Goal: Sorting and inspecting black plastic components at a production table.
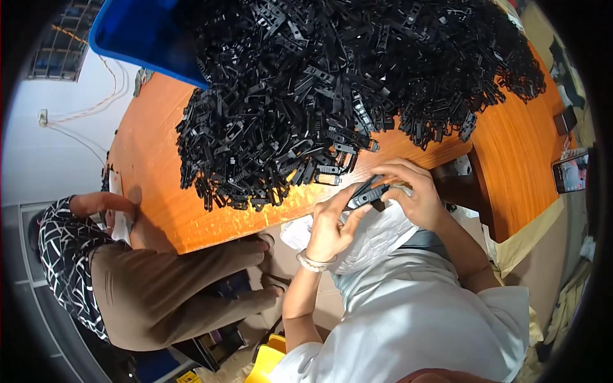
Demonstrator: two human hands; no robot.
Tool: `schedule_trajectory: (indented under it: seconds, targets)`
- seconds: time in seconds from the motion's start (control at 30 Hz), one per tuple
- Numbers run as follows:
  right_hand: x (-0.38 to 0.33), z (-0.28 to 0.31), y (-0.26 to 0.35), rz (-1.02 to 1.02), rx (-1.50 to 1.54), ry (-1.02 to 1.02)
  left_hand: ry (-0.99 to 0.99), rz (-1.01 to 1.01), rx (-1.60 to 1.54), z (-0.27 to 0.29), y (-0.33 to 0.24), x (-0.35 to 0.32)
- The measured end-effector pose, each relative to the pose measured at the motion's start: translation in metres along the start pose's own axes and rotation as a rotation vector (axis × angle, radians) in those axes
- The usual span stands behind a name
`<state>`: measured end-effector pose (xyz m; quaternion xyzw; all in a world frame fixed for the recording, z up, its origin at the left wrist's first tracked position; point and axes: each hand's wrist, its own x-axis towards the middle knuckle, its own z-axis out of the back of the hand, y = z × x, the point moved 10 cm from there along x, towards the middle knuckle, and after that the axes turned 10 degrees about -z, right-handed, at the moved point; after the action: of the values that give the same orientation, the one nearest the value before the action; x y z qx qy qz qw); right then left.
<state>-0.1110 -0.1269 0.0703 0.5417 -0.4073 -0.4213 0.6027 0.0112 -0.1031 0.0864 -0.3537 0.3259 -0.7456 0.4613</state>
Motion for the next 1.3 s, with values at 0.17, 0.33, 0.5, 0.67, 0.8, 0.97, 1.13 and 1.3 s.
schedule_trajectory:
  seconds: [0.17,0.33,0.5,0.67,0.8,0.97,1.13,1.3]
  targets:
    - [0.004,0.001,-0.003,-0.016,-0.104,0.03,0.009,0.158,-0.115,-0.008,0.022,-0.013]
    - [-0.004,-0.01,-0.018,-0.13,-0.04,0.157,0.117,0.123,-0.168,-0.018,0.031,-0.03]
    - [-0.02,-0.027,-0.018,0.026,-0.266,0.194,-0.078,0.01,0.342,0.018,0.03,-0.025]
    - [-0.017,-0.014,-0.033,-0.168,-0.132,0.139,-0.076,-0.145,0.718,0.021,0.029,-0.007]
    - [-0.017,0.003,-0.035,-0.205,-0.168,0.06,-0.111,-0.218,0.693,0.021,0.022,-0.008]
    - [-0.018,0.048,-0.025,-0.115,-0.33,-0.234,-0.078,-0.142,0.539,0.018,0.028,-0.009]
    - [-0.024,0.102,-0.019,-0.056,-0.358,-0.658,-0.174,-0.192,0.366,0.016,0.031,-0.012]
    - [0.009,0.083,-0.009,-0.062,-0.642,-0.533,-0.243,-0.223,0.269,0.013,0.028,-0.009]
